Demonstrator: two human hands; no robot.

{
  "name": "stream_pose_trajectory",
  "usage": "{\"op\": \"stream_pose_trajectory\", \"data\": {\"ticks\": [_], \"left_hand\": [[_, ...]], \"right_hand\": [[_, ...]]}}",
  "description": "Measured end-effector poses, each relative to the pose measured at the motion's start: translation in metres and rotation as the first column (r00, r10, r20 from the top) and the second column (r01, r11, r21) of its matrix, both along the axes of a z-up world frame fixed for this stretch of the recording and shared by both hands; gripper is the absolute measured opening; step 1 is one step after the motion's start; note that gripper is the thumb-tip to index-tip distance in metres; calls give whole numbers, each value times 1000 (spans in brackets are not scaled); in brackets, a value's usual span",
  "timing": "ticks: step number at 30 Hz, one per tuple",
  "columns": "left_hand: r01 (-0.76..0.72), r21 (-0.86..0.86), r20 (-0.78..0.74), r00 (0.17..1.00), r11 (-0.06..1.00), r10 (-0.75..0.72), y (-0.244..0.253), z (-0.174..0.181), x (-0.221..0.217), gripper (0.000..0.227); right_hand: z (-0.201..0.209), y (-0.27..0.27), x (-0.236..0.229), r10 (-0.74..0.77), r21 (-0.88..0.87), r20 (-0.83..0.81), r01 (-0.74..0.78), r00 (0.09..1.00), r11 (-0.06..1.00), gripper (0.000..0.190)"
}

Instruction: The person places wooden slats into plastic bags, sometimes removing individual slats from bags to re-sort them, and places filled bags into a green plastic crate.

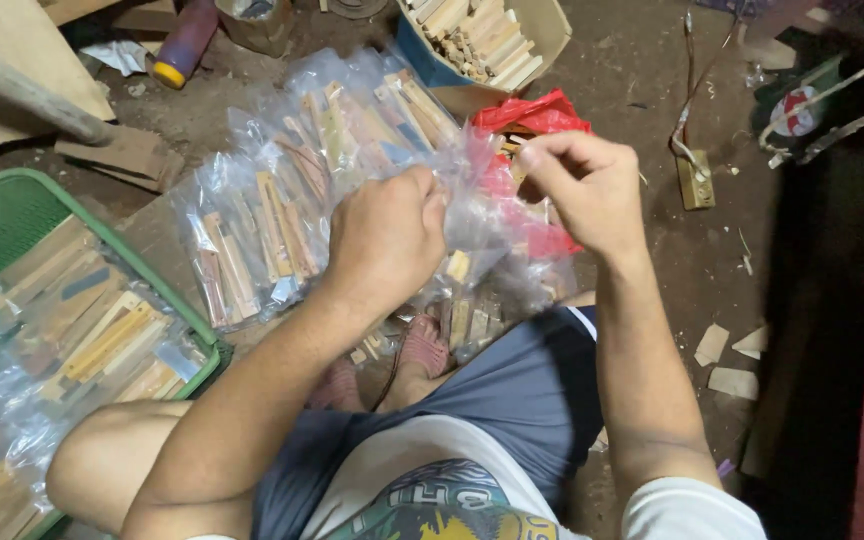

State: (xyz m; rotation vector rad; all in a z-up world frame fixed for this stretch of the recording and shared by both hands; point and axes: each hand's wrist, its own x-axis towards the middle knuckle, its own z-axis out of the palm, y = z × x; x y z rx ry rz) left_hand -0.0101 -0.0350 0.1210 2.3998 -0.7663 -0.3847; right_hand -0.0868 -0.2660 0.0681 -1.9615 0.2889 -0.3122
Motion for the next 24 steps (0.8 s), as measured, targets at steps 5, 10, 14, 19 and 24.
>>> {"op": "stream_pose_trajectory", "data": {"ticks": [5, 10, 14, 19, 24], "left_hand": [[-26, -128, 120, 992, 991, 42, -14, 36, 17, 22], [-31, -170, 133, 990, 985, 54, -34, 23, 38, 16], [-13, -137, 123, 992, 991, 30, -53, -38, 64, 15], [-44, -74, 44, 998, 996, 47, -54, -41, 64, 16], [-54, -54, 32, 998, 997, 56, -57, -43, 67, 14]], "right_hand": [[-143, -144, 33, -505, 90, 8, 502, 863, 860, 16], [-263, -150, 33, -462, -317, -161, 398, 872, 861, 13], [-318, -183, 37, -461, -516, -467, 191, 754, 835, 35], [-380, -211, 34, -583, -734, -554, -18, 594, 679, 29], [-334, -192, 27, -623, -780, -563, -101, 542, 618, 28]]}}
